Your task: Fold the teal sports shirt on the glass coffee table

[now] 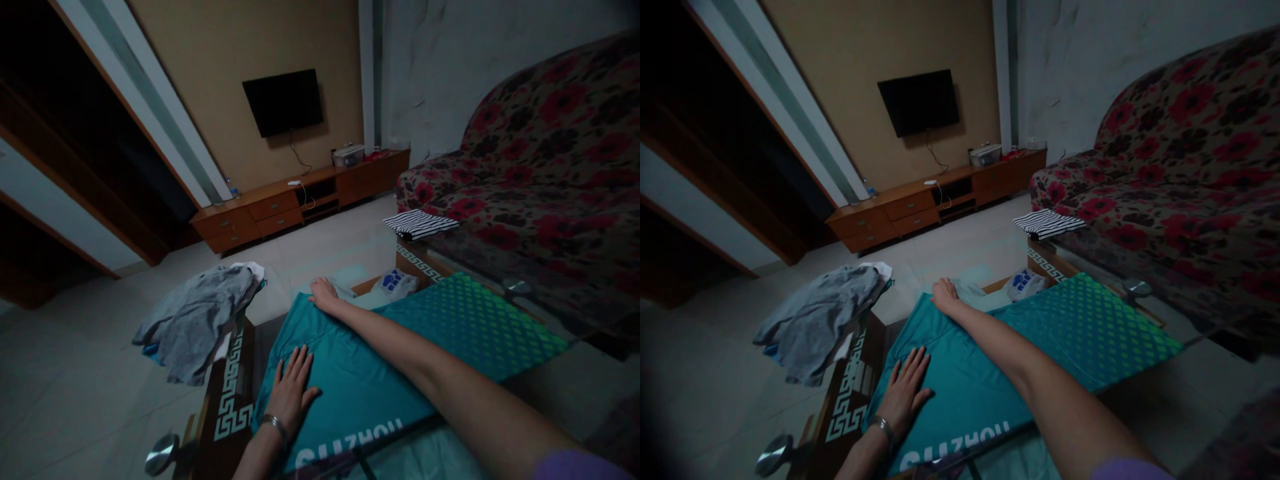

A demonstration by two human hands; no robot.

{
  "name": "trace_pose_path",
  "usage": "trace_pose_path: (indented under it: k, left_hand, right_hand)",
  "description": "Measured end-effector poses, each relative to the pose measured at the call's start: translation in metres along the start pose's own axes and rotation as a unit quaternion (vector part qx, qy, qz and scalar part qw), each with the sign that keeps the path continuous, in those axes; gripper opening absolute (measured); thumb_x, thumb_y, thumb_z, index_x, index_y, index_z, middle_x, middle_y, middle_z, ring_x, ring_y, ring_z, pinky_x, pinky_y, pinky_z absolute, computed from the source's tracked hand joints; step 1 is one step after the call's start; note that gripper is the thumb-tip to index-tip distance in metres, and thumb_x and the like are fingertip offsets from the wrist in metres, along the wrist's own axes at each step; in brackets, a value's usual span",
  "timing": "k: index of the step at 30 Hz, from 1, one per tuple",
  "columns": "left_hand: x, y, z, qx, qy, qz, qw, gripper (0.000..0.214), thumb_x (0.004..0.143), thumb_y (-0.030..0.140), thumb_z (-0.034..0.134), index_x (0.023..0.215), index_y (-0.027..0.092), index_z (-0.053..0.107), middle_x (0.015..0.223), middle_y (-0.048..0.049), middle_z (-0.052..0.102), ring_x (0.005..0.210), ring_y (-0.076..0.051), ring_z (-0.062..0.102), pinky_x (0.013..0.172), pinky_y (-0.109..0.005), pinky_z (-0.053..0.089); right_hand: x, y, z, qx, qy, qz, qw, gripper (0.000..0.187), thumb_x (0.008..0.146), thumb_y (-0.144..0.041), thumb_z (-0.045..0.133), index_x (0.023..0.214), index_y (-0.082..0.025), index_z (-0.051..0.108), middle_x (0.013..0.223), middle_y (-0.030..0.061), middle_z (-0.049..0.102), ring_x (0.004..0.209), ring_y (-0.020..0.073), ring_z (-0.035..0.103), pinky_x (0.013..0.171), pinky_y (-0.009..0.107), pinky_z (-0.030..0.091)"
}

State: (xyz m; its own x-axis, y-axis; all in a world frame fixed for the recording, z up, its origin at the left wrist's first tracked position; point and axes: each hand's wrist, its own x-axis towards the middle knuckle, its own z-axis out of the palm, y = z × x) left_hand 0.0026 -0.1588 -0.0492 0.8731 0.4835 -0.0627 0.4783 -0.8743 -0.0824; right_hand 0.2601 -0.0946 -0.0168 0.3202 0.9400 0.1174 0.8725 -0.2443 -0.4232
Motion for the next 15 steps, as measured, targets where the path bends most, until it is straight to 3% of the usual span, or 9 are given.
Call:
trace_pose_path:
  k: [6,11,15]
  left_hand:
    - [0.001,-0.002,0.002,-0.003,0.006,0.010,1.000,0.068,0.090,0.055,0.037,0.148,0.023,0.022,0.154,-0.0081,0.022,0.141,-0.028,0.021,0.110,-0.052,0.025]
    - [0.003,-0.001,0.001,-0.010,0.000,0.003,1.000,0.067,0.090,0.057,0.034,0.147,0.023,0.023,0.154,-0.0070,0.021,0.141,-0.028,0.021,0.110,-0.052,0.025]
    - [0.001,-0.002,0.005,-0.007,0.014,0.005,1.000,0.067,0.090,0.057,0.034,0.147,0.024,0.024,0.154,-0.0075,0.023,0.141,-0.027,0.020,0.110,-0.051,0.025]
  right_hand:
    - [0.042,-0.013,0.032,-0.001,-0.085,0.057,0.995,0.051,0.063,-0.038,0.081,0.105,-0.013,0.065,0.117,0.0183,0.061,0.113,0.0300,0.055,0.090,0.036,0.044]
    - [0.059,-0.011,0.035,0.017,-0.162,0.045,0.986,0.035,0.061,-0.030,0.081,0.091,-0.016,0.070,0.096,0.0116,0.071,0.095,0.0276,0.065,0.077,0.031,0.048]
    - [0.061,-0.006,0.029,0.066,-0.150,-0.010,0.987,0.027,0.063,-0.025,0.077,0.087,-0.014,0.071,0.094,0.0104,0.071,0.088,0.0242,0.066,0.073,0.026,0.047]
